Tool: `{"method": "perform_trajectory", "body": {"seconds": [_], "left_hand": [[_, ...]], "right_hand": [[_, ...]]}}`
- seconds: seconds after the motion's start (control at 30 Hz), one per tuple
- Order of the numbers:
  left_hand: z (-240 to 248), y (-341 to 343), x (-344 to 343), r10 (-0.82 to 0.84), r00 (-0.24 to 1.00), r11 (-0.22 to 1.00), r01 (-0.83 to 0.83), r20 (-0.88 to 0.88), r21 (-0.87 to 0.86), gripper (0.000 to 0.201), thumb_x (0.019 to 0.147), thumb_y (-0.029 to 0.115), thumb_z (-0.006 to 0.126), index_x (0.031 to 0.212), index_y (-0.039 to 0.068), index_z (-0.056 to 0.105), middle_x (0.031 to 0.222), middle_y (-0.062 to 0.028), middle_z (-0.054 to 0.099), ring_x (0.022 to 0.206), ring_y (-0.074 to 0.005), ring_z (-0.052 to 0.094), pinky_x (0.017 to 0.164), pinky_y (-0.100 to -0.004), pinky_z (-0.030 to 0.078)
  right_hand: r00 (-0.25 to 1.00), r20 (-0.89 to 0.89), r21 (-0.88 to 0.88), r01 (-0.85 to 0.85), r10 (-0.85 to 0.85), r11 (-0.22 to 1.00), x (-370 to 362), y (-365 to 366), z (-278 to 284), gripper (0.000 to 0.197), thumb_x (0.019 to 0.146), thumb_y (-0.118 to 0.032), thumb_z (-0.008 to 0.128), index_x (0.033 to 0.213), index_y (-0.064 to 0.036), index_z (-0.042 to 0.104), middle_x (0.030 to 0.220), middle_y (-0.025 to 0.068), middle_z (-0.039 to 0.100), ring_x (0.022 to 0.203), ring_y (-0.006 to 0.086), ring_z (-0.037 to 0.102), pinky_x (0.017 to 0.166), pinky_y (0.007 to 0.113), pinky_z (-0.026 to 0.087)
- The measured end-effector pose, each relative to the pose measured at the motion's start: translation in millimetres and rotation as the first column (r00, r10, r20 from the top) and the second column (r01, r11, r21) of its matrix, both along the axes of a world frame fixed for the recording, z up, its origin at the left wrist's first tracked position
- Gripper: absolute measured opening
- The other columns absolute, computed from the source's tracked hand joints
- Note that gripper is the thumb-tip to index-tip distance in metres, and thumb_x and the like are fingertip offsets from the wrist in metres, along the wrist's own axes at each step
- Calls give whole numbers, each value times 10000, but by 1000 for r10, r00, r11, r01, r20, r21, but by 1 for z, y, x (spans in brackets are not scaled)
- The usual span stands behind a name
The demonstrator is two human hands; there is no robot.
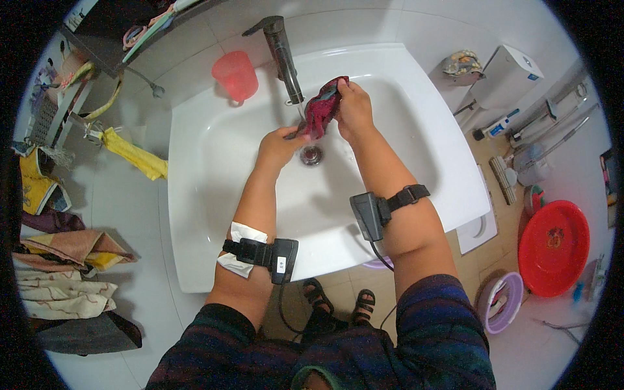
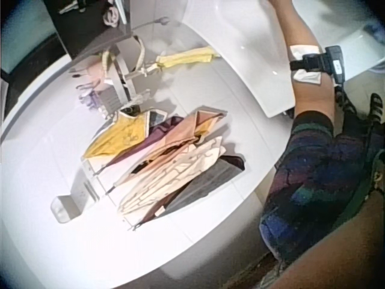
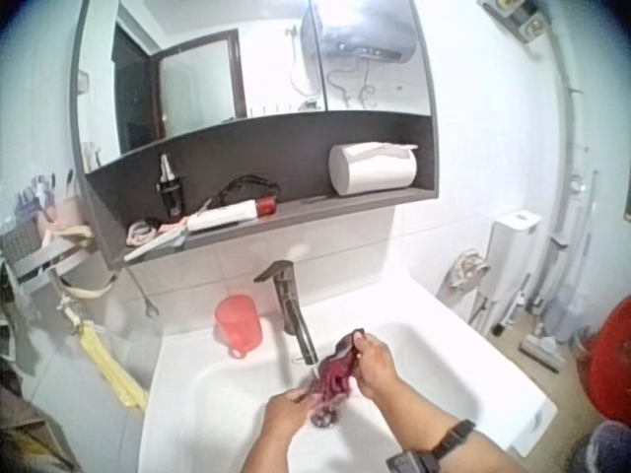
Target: The person picks up a cloth from the floor, holds a mobile phone, and then washes the cloth under a running faucet in a sink before hanging it up.
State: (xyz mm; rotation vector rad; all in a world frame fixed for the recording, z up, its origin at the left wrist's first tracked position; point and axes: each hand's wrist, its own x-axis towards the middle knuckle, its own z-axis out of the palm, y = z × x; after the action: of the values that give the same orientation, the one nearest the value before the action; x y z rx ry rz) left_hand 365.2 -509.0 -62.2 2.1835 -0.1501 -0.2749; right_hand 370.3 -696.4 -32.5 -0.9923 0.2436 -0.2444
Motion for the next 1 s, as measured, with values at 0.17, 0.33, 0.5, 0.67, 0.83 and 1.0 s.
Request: {"method": "perform_trajectory", "body": {"seconds": [0.17, 0.33, 0.5, 0.67, 0.83, 1.0], "left_hand": [[5, 0, 4, 132, 991, 991, -131, -10, 16, 304, 864, 322, 609, 961, 55, 715, 960, -163, 687, 868, -343, 644, 812, -377, 503], [2, 5, 11, 260, 791, 962, -262, 554, -77, 297, 853, 266, 593, 906, -6, 699, 990, -199, 664, 985, -343, 613, 851, -403, 485], [17, 1, 7, 446, 895, 756, -381, -6, -532, 250, 837, 214, 589, 840, -24, 666, 755, -83, 640, 668, -164, 573, 657, -305, 464], [19, -5, 3, 371, 927, 750, -267, 51, -605, 130, 801, 124, 669, 836, 0, 647, 708, -27, 618, 591, -108, 528, 586, -259, 439], [22, -3, -1, 327, 943, 840, -264, 54, -474, 154, 813, 143, 722, 847, 8, 657, 699, -13, 610, 612, -87, 539, 572, -245, 436], [23, 2, 1, 292, 950, 774, -304, -113, -555, 216, 849, 214, 685, 851, -2, 669, 670, -17, 606, 595, -96, 529, 562, -258, 430]], "right_hand": [[999, -8, -89, 46, -47, 995, 1, -6, 2, 239, 1000, -217, 471, 997, -9, 588, 915, 97, 631, 800, 192, 608, 730, 336, 506], [975, 1, -343, 207, -220, 916, 4, -10, 3, 238, 976, -210, 528, 879, -28, 648, 795, 17, 624, 720, 105, 567, 672, 242, 450], [982, 22, -323, 187, -190, 928, -4, -2, 14, 229, 954, -188, 555, 853, -1, 640, 719, -6, 564, 638, 89, 488, 592, 258, 406], [972, 46, -299, 232, -229, 926, -2, -5, 14, 239, 932, -177, 573, 798, 10, 634, 664, -15, 517, 600, 86, 442, 547, 275, 373], [964, 27, -343, 257, -264, 903, 1, -10, 11, 256, 912, -175, 578, 750, 15, 634, 638, -12, 495, 597, 92, 419, 537, 285, 355], [956, -31, -449, 247, -291, 859, 1, -14, 10, 193, 890, -132, 561, 821, 21, 654, 683, 30, 562, 615, 116, 482, 565, 299, 398]]}}
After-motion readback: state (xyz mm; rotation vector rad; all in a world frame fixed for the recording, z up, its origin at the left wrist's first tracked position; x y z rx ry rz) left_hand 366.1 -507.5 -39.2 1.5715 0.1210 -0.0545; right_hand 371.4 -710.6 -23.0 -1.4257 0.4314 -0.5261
